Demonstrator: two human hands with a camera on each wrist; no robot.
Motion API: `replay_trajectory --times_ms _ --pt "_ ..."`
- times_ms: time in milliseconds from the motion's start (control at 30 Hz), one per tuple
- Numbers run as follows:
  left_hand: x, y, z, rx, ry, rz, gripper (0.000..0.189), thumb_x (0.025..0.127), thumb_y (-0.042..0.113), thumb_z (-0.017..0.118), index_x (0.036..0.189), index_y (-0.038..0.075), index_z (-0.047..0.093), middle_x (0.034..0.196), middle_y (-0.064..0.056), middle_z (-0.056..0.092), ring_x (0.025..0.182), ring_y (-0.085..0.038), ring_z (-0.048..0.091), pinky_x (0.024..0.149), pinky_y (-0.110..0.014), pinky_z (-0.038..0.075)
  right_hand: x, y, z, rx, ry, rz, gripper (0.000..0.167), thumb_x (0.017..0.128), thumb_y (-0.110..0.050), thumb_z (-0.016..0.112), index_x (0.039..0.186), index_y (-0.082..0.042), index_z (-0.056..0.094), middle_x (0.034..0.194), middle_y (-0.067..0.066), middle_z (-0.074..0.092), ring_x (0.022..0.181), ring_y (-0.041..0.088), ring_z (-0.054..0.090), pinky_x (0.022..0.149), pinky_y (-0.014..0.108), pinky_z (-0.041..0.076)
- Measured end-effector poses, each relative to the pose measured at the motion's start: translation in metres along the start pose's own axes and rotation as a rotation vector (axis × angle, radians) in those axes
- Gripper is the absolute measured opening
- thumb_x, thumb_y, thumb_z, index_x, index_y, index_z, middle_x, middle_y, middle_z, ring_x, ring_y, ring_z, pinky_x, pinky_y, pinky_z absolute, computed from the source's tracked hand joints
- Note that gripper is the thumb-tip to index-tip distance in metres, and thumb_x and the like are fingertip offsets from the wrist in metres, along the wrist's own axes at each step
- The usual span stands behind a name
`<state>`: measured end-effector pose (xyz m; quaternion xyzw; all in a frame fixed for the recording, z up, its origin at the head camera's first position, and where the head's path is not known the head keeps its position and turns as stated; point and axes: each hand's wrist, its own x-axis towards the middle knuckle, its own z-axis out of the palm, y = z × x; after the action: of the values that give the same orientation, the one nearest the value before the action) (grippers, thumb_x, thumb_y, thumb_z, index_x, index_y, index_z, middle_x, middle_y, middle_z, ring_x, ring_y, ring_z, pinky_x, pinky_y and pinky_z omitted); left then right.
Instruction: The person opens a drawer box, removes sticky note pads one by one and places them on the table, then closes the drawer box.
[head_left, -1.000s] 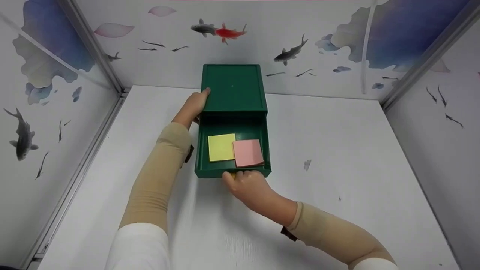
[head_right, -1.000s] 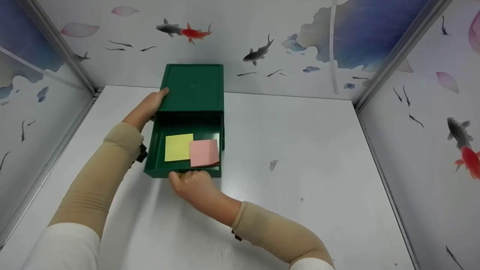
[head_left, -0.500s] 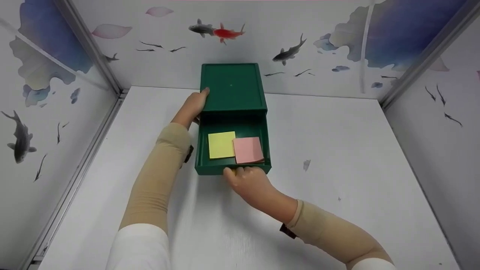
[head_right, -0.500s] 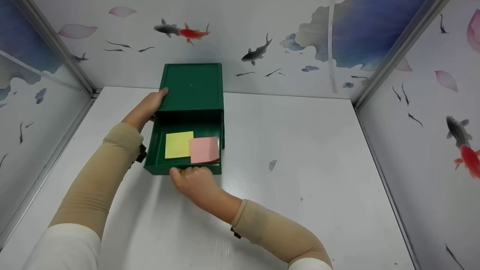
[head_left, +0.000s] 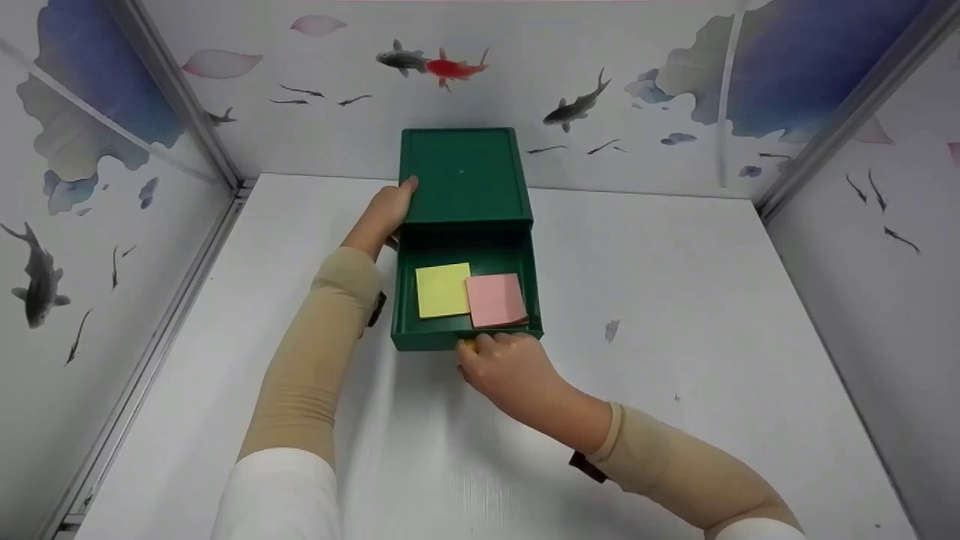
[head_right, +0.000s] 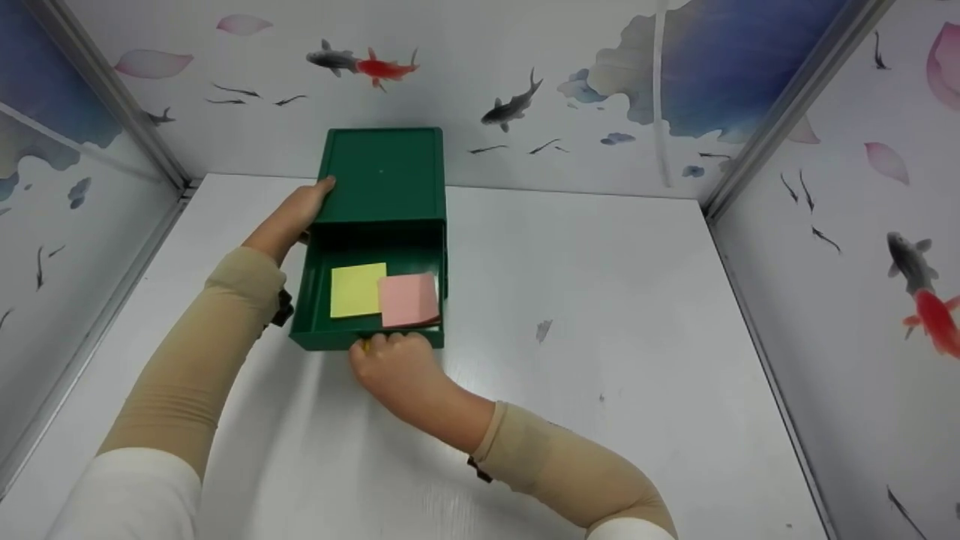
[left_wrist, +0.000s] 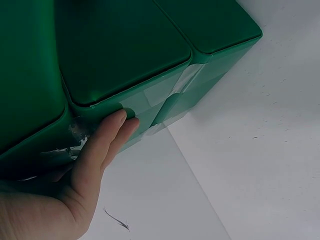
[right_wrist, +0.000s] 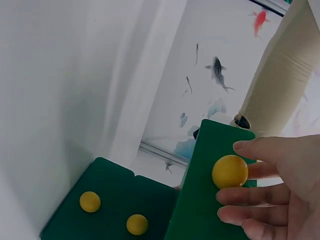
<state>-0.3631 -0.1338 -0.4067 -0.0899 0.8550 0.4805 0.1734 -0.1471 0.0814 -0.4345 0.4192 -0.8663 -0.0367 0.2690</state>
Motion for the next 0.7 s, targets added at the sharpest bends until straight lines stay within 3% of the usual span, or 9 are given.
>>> replay_trajectory --times_ms 200,333,533,700 --pt "0.001 0.0 0.0 -0.002 0.0 0.004 0.072 0.102 0.057 0.022 0.138 -0.001 0.044 0.106 -0.022 0.058 0.075 -0.027 0.062 0.072 -0.045 0.056 0.002 0.008 -0.022 0.089 0.052 -0.002 0.024 0.082 -0.026 0.08 0.085 -0.011 0.061 0.065 0.001 0.058 0.052 0.012 0.05 0.051 0.021 0.047" --pt "0.001 0.0 -0.001 0.002 0.003 0.007 0.073 0.102 0.057 0.022 0.138 -0.002 0.044 0.106 -0.022 0.057 0.077 -0.028 0.061 0.073 -0.045 0.056 0.007 0.018 -0.035 0.148 0.025 0.035 0.029 0.08 -0.029 0.083 0.093 -0.009 0.066 0.074 0.003 0.063 0.061 0.015 0.057 0.059 0.024 0.053" --pt "0.001 -0.001 -0.001 0.002 -0.001 0.005 0.072 0.102 0.057 0.022 0.138 -0.001 0.044 0.106 -0.022 0.057 0.077 -0.027 0.062 0.073 -0.046 0.056 0.017 0.035 -0.041 0.219 -0.105 0.117 0.031 0.082 -0.031 0.081 0.102 -0.009 0.071 0.082 0.003 0.064 0.07 0.016 0.059 0.065 0.027 0.054" --pt "0.001 -0.001 -0.001 -0.008 -0.002 0.008 0.072 0.102 0.057 0.023 0.137 -0.001 0.046 0.102 -0.021 0.059 0.069 -0.024 0.062 0.069 -0.044 0.056 0.029 0.052 -0.041 0.301 -0.292 0.192 0.034 0.086 -0.033 0.077 0.109 -0.01 0.072 0.093 0.004 0.067 0.083 0.018 0.063 0.074 0.031 0.055"
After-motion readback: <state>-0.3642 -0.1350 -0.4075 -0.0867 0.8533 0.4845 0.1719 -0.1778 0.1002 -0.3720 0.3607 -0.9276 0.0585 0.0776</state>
